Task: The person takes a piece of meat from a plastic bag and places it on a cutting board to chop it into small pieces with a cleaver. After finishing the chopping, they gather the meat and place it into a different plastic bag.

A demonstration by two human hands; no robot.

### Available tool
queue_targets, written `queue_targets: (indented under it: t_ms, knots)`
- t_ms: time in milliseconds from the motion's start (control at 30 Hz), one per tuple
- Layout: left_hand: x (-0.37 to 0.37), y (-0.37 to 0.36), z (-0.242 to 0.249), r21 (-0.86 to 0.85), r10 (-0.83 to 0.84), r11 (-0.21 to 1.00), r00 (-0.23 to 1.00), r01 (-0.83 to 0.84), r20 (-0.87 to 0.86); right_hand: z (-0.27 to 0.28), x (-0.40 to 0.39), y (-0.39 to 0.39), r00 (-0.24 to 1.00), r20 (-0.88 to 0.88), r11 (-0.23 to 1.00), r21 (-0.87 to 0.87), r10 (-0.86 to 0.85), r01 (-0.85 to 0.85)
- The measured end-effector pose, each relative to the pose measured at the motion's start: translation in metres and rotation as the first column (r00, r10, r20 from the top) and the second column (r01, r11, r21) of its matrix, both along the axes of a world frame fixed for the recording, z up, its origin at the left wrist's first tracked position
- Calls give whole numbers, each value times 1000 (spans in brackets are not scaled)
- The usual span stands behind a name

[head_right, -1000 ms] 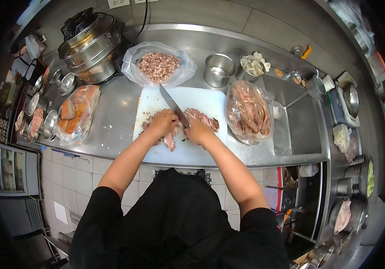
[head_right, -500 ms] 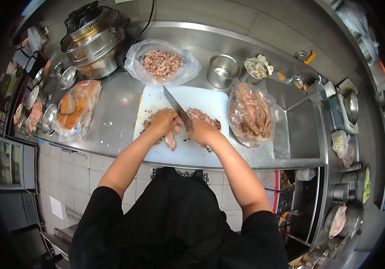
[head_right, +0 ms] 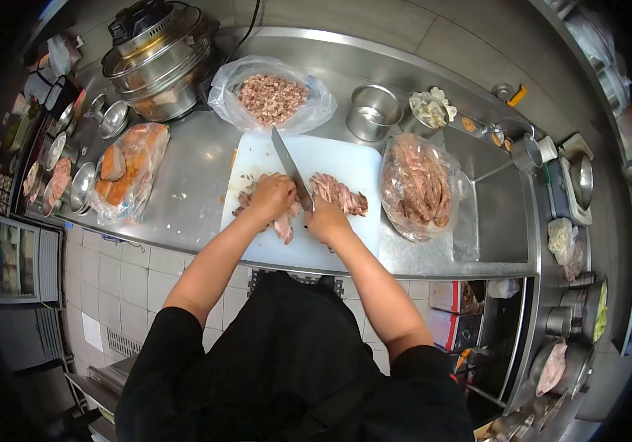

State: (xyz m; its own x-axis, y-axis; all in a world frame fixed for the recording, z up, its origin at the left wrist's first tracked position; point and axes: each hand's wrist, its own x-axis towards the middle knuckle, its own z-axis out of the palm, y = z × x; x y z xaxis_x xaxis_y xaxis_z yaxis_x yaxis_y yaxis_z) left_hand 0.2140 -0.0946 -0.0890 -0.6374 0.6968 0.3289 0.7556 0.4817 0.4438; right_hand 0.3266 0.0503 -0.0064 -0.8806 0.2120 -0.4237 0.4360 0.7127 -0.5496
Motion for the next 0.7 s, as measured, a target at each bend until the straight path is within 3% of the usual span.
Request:
queue_targets:
  t_ms: [67, 133, 167, 200, 233, 267, 300, 333, 400, 467, 600, 700]
  knots:
    - [1, 1, 4, -5, 17, 1000, 1000, -17, -16, -1, -8, 6, 1000, 0, 999, -33, 4, -4]
    - [-3, 6, 14, -166, -19, 986, 999, 26, 47, 2, -4, 20, 1000, 14, 996, -89, -26, 27]
    - [-11, 9, 20, -160, -17, 987, 999, 23, 39, -4, -3, 27, 999, -12, 999, 31, 31, -31]
    - [-20, 11, 23, -152, -39, 985, 962, 83, 269, -1, 1, 28, 996, -24, 986, 146, 90, -85]
    - [-25, 10, 24, -135, -60, 980, 871, 143, 488, 1, 10, 29, 996, -22, 986, 142, 87, -83]
    - [-30, 7, 25, -139, -61, 979, 871, 146, 487, 3, 19, 31, 998, -67, 998, 67, -2, 6]
    - [-34, 0, 36, -164, -48, 979, 924, 118, 380, 9, 26, 31, 990, -106, 995, -13, -95, 94]
    - [-35, -5, 46, -186, -35, 979, 963, 87, 268, 10, 32, 31, 989, -107, 995, -18, -98, 97]
    - [-26, -17, 61, -235, -4, 970, 968, 65, 251, 11, 40, 31, 991, -112, 991, -113, -80, 67]
    - [-16, -31, 64, -184, -125, 969, 971, 163, 205, 10, 45, 24, 995, -89, 995, -85, -53, 45]
    - [-8, -47, 48, -223, -53, 970, 976, 101, 211, 2, 47, 13, 1000, -27, 1000, 10, 4, -4]
    - [-5, -53, 41, -127, -41, 990, 992, 56, 117, -4, 44, 13, 1000, -14, 1000, 17, -2, 3]
